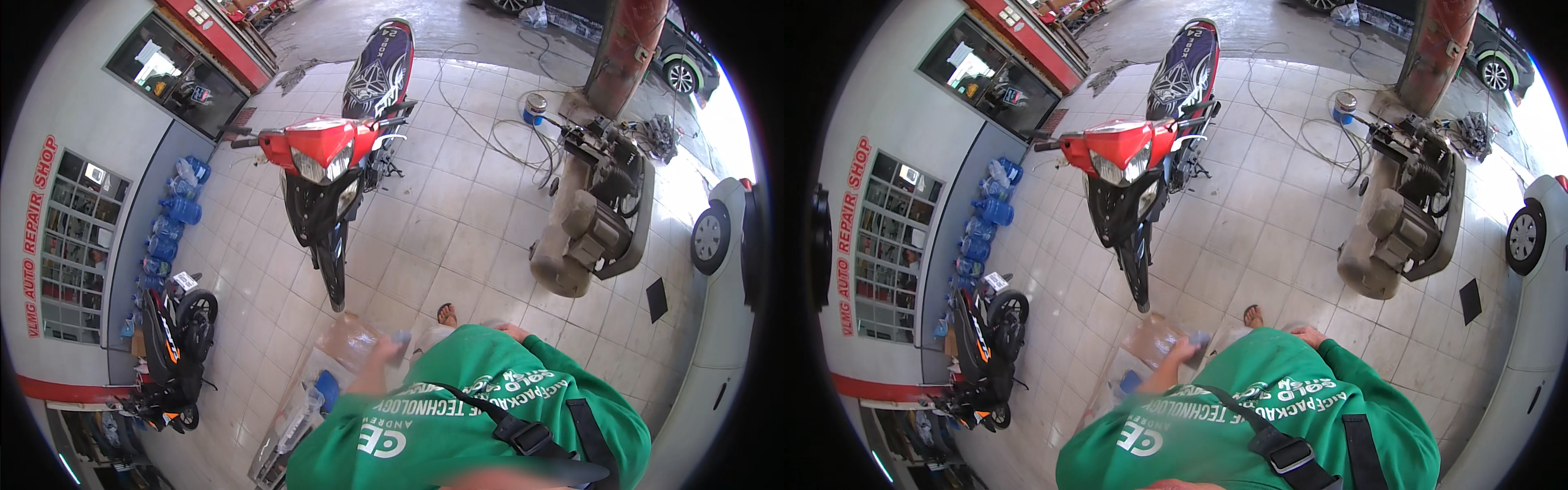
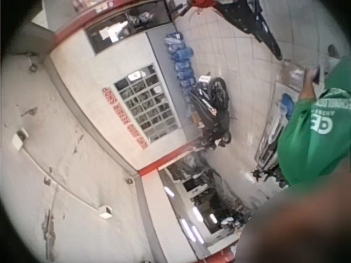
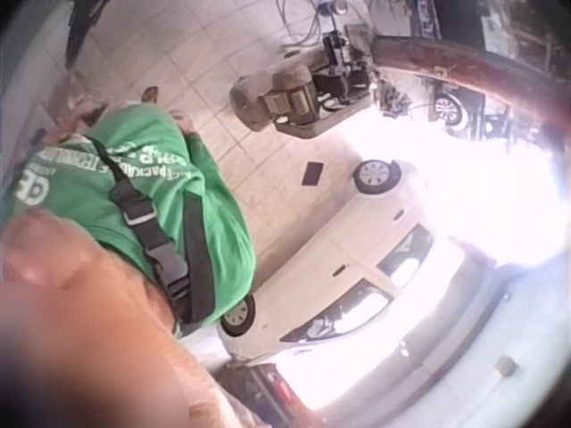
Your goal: The person sands a pink primer patch on a white car door with a sanding block, wipes the surface with a cloth, and then uses a heat gun on the same area. The person also plugs in the heat gun cord during the process.
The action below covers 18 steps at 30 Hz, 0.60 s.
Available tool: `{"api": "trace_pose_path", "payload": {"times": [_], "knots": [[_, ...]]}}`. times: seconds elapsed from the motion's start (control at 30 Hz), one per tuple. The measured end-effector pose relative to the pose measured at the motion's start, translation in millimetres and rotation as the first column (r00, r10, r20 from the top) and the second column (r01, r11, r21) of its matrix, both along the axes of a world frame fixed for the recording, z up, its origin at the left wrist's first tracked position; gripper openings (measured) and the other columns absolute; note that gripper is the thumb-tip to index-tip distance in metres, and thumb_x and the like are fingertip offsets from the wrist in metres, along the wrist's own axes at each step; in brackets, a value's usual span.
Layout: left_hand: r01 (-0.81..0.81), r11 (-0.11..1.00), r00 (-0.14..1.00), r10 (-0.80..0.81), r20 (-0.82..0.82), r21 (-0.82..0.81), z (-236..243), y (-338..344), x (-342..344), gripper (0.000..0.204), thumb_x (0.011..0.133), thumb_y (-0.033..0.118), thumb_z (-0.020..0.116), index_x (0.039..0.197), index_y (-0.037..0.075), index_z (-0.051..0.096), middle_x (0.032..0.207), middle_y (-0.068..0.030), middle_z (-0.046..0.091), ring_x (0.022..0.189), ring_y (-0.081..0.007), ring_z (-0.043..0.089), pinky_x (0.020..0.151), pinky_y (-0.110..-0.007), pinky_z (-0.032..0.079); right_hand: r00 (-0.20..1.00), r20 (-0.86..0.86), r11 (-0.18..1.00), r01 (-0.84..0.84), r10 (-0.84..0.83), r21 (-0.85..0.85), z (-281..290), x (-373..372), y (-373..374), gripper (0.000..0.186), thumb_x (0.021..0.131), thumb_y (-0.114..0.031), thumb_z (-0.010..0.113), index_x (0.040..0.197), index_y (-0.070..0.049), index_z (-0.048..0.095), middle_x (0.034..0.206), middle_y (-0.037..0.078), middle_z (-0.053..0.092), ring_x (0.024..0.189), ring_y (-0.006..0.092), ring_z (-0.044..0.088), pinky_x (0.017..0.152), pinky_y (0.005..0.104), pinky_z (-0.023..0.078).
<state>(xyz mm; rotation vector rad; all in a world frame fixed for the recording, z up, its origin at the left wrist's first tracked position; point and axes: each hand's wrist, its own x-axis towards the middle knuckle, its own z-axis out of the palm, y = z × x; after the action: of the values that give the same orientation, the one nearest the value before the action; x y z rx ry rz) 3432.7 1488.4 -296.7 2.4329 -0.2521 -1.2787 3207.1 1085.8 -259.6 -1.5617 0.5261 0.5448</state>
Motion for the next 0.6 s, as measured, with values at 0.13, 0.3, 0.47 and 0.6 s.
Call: {"api": "trace_pose_path", "payload": {"times": [0.13,0.3,0.47,0.6], "knots": [[0.208,0.973,0.973,-0.216,0.078,0.097,27,-137,161,0.047,0.086,0.042,0.072,0.118,0.008,0.072,0.120,-0.0205,0.070,0.113,-0.0383,0.067,0.095,-0.047,0.054,0.937,-0.118,0.925,0.345,-0.329,0.158,44,94,-53,0.044,0.098,-0.045,0.063,0.118,-0.006,0.071,0.094,0.006,0.070,0.074,0.0150,0.062,0.065,0.0312,0.050],[0.185,0.982,0.957,-0.173,0.233,-0.028,60,-312,304,0.046,0.088,0.043,0.070,0.117,0.008,0.072,0.115,-0.0225,0.071,0.110,-0.0382,0.068,0.093,-0.047,0.054,0.811,-0.200,0.713,0.580,-0.550,0.394,104,212,-165,0.043,0.101,-0.047,0.059,0.121,-0.009,0.064,0.075,-0.001,0.056,0.051,0.0064,0.037,0.045,0.0237,0.025],[0.212,0.960,0.967,-0.179,0.181,-0.185,61,-437,364,0.044,0.091,0.043,0.067,0.116,0.008,0.072,0.112,-0.0222,0.072,0.107,-0.0386,0.068,0.091,-0.047,0.054,0.814,-0.205,0.700,0.574,-0.543,0.424,92,327,-297,0.048,0.101,-0.053,0.056,0.119,-0.009,0.063,0.075,-0.002,0.055,0.050,0.0077,0.038,0.045,0.0251,0.027],[0.248,0.907,0.969,-0.232,0.087,-0.339,108,-516,396,0.042,0.092,0.039,0.067,0.118,0.006,0.071,0.103,-0.0197,0.074,0.097,-0.0296,0.072,0.086,-0.040,0.053,0.821,-0.201,0.741,0.570,-0.534,0.355,123,439,-403,0.050,0.100,-0.056,0.057,0.114,-0.009,0.062,0.073,-0.003,0.052,0.050,0.0075,0.038,0.045,0.0246,0.028]]}}
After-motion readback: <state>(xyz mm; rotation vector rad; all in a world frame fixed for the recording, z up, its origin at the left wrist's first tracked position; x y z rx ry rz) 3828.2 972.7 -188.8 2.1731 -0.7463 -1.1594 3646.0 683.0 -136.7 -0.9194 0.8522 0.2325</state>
